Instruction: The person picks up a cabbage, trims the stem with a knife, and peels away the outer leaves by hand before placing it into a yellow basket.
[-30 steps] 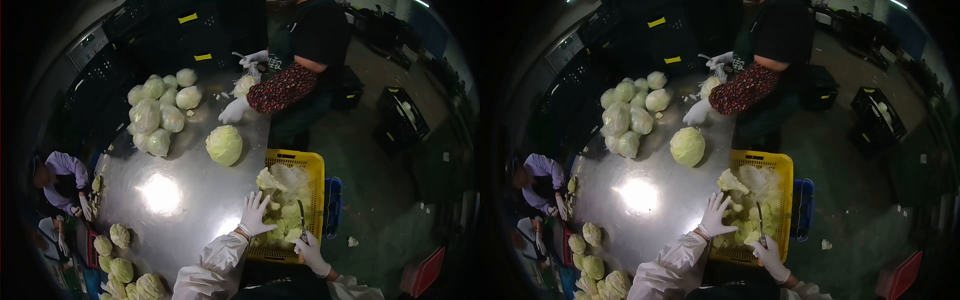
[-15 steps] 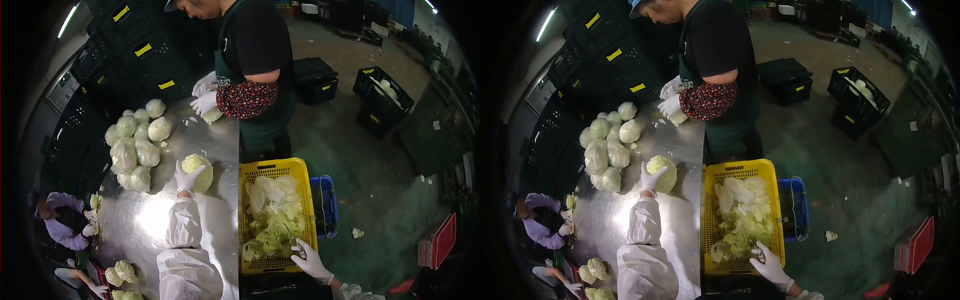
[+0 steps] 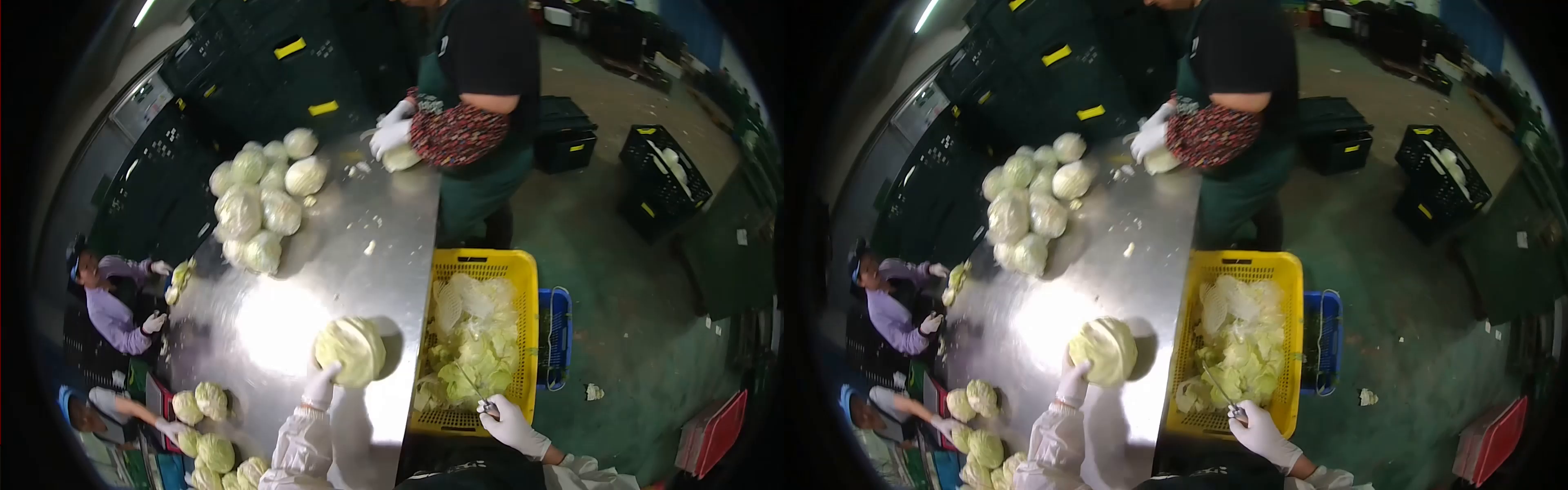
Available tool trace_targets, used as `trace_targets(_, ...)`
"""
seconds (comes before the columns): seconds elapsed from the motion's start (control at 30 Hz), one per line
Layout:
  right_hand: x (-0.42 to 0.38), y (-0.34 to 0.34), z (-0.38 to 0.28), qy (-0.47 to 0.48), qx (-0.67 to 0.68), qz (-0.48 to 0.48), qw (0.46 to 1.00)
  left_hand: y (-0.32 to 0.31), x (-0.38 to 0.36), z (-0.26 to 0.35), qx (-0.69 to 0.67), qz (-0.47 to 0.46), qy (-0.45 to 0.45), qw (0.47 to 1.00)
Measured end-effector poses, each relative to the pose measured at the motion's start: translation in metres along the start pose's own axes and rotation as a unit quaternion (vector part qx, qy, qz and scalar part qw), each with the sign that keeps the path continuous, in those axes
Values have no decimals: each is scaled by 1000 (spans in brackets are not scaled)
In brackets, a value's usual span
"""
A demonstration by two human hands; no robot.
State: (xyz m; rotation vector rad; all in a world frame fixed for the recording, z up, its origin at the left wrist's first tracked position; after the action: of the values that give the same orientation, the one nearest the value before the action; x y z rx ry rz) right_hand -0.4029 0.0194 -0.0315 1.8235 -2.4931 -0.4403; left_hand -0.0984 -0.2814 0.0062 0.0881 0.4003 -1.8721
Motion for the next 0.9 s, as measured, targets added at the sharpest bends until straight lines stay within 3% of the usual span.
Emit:
trace_targets(0.03, 0, -9, -1, -6, -24, -38, 999, 4, -28, 9, 0, 17, 4, 1000)
trace_targets(0.1, 0, -36, 0, -46, 53, -93, 993, -1, -79, 24, 145, -94, -5, 985)
trace_targets(0.17, 4, -59, -20, -26, 33, -192, 981, 1, -123, 19, 175, -100, 52, 978)
trace_targets(0.23, 2, -86, -33, 17, -46, -245, 968, 6, -153, 18, 442, -165, -44, 881)
trace_targets(0.27, 0, -97, -37, 39, -47, -253, 966, 4, -170, 15, 438, -159, -31, 884)
trace_targets(0.33, -1, -112, -45, 44, -74, -287, 954, -13, -197, 11, 608, -75, -55, 789)
trace_targets(0.5, -8, -119, -56, 31, -102, -299, 948, -28, -218, -3, 597, 6, -87, 797)
trace_targets(0.57, -12, -114, -63, 111, -101, -278, 949, -33, -222, -4, 596, 24, -98, 797)
trace_targets(0.67, -18, -111, -63, 136, -159, -281, 937, -37, -222, -4, 607, 27, -100, 788)
trace_targets(0.8, -18, -111, -68, 134, -205, -273, 930, -36, -222, -10, 602, 25, -107, 791)
trace_targets(0.9, -13, -112, -72, 73, -212, -317, 921, -34, -222, -15, 611, 13, -73, 788)
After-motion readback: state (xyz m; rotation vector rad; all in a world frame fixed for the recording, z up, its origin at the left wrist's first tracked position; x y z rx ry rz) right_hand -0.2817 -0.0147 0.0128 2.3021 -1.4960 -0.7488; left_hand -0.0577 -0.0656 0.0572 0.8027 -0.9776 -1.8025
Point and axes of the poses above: each hand's wrist, its own x-axis towards the middle knuckle, its own y-axis out of the back of the hand, z = x × y, the point moved 3 cm from there along x, towards the middle knuckle, and after that the axes turned 2 degrees about y, right-handed, at the moved point
